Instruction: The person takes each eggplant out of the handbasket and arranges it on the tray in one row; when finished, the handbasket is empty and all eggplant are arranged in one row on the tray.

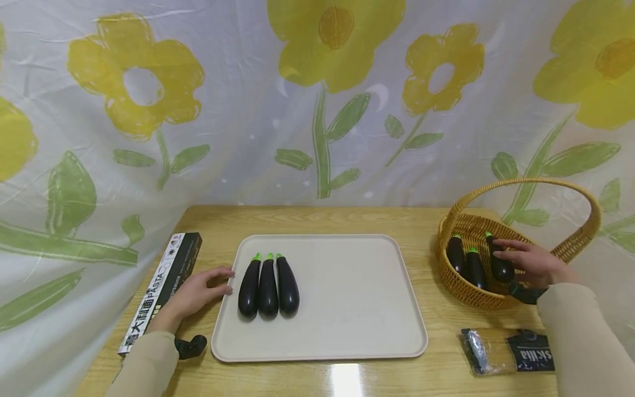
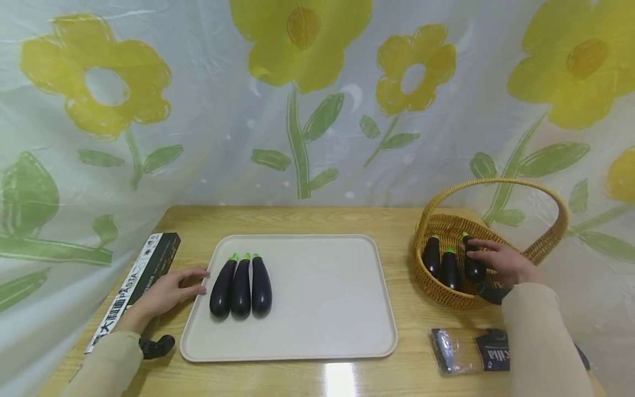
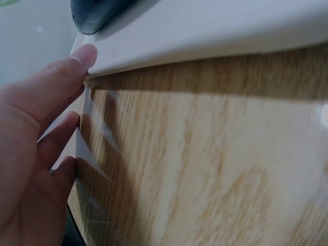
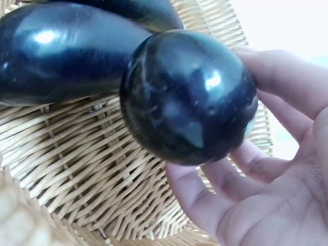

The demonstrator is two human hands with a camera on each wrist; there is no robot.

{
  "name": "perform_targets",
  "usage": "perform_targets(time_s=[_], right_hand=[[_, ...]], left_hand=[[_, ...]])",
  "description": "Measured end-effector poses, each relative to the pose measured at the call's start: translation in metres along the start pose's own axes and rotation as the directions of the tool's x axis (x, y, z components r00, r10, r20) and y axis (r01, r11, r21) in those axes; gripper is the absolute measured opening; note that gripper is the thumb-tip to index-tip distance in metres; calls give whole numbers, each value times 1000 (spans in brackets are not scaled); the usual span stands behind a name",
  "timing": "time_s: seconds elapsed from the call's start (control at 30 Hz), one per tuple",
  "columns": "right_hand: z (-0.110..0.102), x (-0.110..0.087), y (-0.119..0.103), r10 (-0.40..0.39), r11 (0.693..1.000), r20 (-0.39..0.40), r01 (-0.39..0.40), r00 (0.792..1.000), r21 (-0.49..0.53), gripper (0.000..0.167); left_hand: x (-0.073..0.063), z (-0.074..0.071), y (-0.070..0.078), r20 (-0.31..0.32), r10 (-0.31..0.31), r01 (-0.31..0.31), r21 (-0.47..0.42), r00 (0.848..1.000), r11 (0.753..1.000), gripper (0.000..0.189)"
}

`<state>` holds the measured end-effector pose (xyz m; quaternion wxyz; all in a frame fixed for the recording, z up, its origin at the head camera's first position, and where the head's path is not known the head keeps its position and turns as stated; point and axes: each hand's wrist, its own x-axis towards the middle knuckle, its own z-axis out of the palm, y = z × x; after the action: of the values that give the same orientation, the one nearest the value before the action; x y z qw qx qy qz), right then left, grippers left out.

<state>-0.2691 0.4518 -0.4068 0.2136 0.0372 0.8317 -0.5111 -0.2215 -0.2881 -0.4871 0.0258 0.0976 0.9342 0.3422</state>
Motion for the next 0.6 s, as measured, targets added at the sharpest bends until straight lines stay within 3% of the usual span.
perform_targets(time_s=[0.13,0.33,0.6], right_hand=[[-2,1,-2,-21,1000,-23,21,1000,10,58],[2,-1,-12,-37,993,-30,33,999,-114,76],[25,-17,-31,-127,974,-55,114,990,-194,74]], left_hand=[[0,1,-1,-5,11,-11,4,1000,1000,45],[-1,-1,-1,-18,29,-29,3,999,1000,44],[0,-1,0,-16,25,-25,7,1000,1000,45]])
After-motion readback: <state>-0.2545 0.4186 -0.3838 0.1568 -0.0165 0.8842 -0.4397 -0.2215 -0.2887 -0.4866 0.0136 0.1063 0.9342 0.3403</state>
